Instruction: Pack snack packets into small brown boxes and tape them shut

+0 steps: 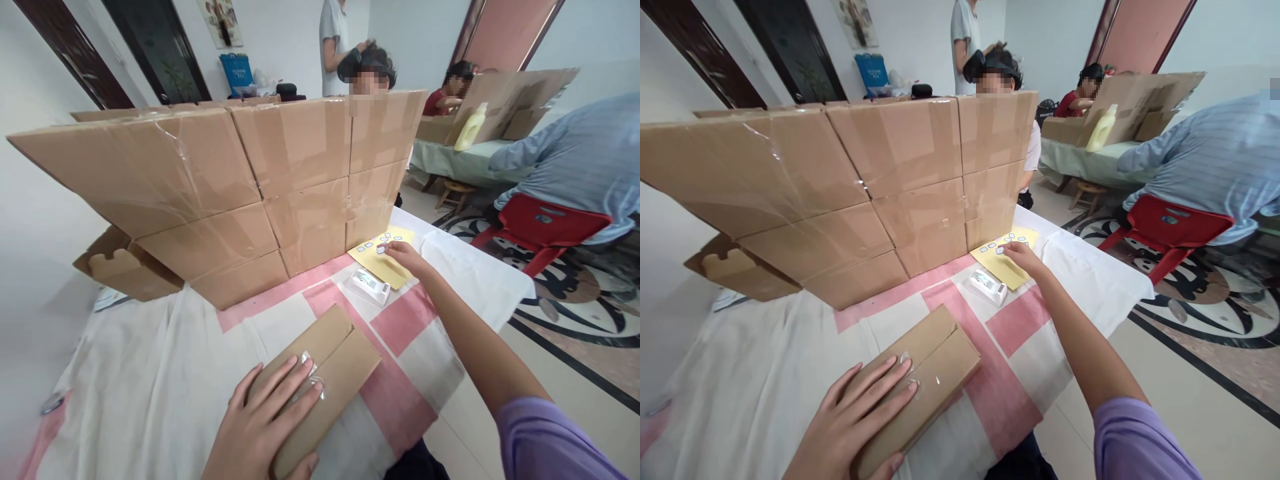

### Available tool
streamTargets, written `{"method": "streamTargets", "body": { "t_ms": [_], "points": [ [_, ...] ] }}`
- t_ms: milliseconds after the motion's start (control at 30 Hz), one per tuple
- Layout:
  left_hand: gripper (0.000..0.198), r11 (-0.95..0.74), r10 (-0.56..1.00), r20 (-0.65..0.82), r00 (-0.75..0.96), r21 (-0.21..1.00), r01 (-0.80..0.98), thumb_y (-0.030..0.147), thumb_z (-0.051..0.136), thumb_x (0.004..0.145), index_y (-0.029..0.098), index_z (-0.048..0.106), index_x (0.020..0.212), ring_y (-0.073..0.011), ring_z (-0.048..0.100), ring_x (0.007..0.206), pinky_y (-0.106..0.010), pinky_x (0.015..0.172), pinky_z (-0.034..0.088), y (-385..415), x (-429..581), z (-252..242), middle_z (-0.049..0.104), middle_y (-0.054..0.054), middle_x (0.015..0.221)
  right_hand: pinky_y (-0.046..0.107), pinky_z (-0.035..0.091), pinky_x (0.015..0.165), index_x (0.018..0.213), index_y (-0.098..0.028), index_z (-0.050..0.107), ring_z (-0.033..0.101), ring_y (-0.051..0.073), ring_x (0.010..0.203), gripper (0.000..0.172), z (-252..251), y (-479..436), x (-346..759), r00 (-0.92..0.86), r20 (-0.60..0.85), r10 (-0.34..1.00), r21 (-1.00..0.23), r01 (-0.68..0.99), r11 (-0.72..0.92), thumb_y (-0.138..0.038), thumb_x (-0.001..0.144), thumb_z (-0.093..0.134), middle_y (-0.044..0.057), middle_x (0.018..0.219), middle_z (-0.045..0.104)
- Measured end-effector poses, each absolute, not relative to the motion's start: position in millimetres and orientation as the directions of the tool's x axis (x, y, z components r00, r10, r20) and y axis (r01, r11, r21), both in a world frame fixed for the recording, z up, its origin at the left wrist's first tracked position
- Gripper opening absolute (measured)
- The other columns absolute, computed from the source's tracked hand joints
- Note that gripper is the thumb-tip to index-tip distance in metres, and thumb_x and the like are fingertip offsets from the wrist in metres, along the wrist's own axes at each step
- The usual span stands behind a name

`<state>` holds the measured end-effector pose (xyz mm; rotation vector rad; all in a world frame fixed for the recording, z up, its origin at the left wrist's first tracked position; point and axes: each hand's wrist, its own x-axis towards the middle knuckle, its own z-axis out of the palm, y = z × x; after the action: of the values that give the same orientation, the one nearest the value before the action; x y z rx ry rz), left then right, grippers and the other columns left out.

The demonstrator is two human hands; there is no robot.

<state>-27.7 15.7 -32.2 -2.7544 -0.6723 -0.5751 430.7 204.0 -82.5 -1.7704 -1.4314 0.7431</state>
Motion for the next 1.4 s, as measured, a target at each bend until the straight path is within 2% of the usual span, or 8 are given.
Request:
{"method": "streamTargets", "body": {
  "t_ms": [100,167,267,433,733,933,1133,1400],
  "points": [
    [0.062,-0.850,0.434,0.396,0.810,-0.119,0.513,0.047,0.060,0.085,0.031,0.055,0.144,-0.0219,0.051,0.140,-0.037,0.121,0.021,12.8,-24.6,-27.5,0.057,-0.002,0.152,0.038,0.045,0.107,0.087,-0.021,0.062,0.063,0.024,0.125,0.011,-92.4,206.8,427.2,0.081,0.109,0.991,-0.739,0.673,0.026,-0.018,0.092,0.052,0.008,0.139,0.068],
    [0.058,-0.832,0.482,0.378,0.790,-0.085,0.548,0.046,0.059,0.086,0.032,0.056,0.143,-0.0216,0.053,0.139,-0.037,0.121,0.023,9.7,-21.7,-25.1,0.059,-0.001,0.149,0.037,0.046,0.106,0.094,-0.022,0.065,0.064,0.024,0.122,0.013,-99.5,212.6,423.7,-0.014,0.124,0.992,-0.674,0.733,0.094,-0.018,0.092,0.052,0.007,0.139,0.068],
    [0.054,-0.808,0.534,0.371,0.759,-0.041,0.588,0.050,0.055,0.090,0.034,0.057,0.141,-0.0222,0.055,0.137,-0.038,0.121,0.023,5.4,-18.5,-25.9,0.062,-0.001,0.147,0.035,0.048,0.102,0.111,-0.022,0.069,0.066,0.025,0.119,0.024,-110.2,221.8,419.7,-0.112,0.115,0.987,-0.574,0.803,0.158,-0.018,0.094,0.052,0.008,0.138,0.068],
    [0.050,-0.807,0.528,0.395,0.752,-0.040,0.589,0.054,0.051,0.093,0.036,0.059,0.139,-0.0205,0.053,0.139,-0.039,0.124,0.017,5.4,-17.7,-32.5,0.062,0.001,0.146,0.039,0.041,0.112,0.139,-0.018,0.059,0.055,0.028,0.136,0.043,-124.4,228.5,418.9,-0.140,0.142,0.980,-0.401,0.897,0.186,-0.019,0.099,0.045,0.014,0.148,0.059],
    [0.048,-0.802,0.534,0.402,0.744,-0.037,0.596,0.057,0.050,0.094,0.036,0.062,0.135,-0.0203,0.052,0.140,-0.039,0.123,0.019,7.0,-18.2,-34.7,0.063,0.001,0.146,0.042,0.041,0.105,0.133,-0.011,0.061,0.060,0.033,0.124,0.040,-129.8,234.8,411.3,-0.100,0.171,0.980,-0.220,0.966,0.137,-0.018,0.101,0.038,0.022,0.124,0.070],
    [0.048,-0.795,0.550,0.381,0.743,-0.035,0.606,0.060,0.052,0.093,0.035,0.066,0.132,-0.0223,0.056,0.135,-0.041,0.124,0.019,5.7,-17.9,-36.5,0.065,-0.001,0.143,0.049,0.036,0.108,0.144,-0.013,0.053,0.042,0.037,0.143,0.045,-129.8,237.1,408.0,-0.153,0.206,0.967,-0.215,0.956,0.198,-0.022,0.104,0.035,0.019,0.143,0.062],
    [0.050,-0.814,0.500,0.407,0.764,-0.080,0.575,0.065,0.047,0.096,0.037,0.066,0.132,-0.0205,0.055,0.136,-0.041,0.126,0.015,12.3,-23.5,-45.6,0.065,0.000,0.143,0.041,0.038,0.104,0.134,-0.020,0.060,0.058,0.026,0.127,0.040,-126.9,246.5,404.9,-0.223,0.202,0.954,-0.220,0.938,0.266,-0.025,0.105,0.033,0.013,0.135,0.067],
    [0.052,-0.825,0.459,0.396,0.796,-0.144,0.547,0.065,0.049,0.096,0.038,0.061,0.138,-0.0167,0.042,0.146,-0.041,0.130,0.006,15.0,-27.3,-43.6,0.056,0.004,0.152,0.043,0.038,0.092,0.126,-0.017,0.062,0.057,0.035,0.119,0.037,-124.0,250.1,396.4,-0.109,0.172,0.979,-0.132,0.982,0.133,-0.023,0.102,0.034,0.018,0.122,0.071]
  ]
}}
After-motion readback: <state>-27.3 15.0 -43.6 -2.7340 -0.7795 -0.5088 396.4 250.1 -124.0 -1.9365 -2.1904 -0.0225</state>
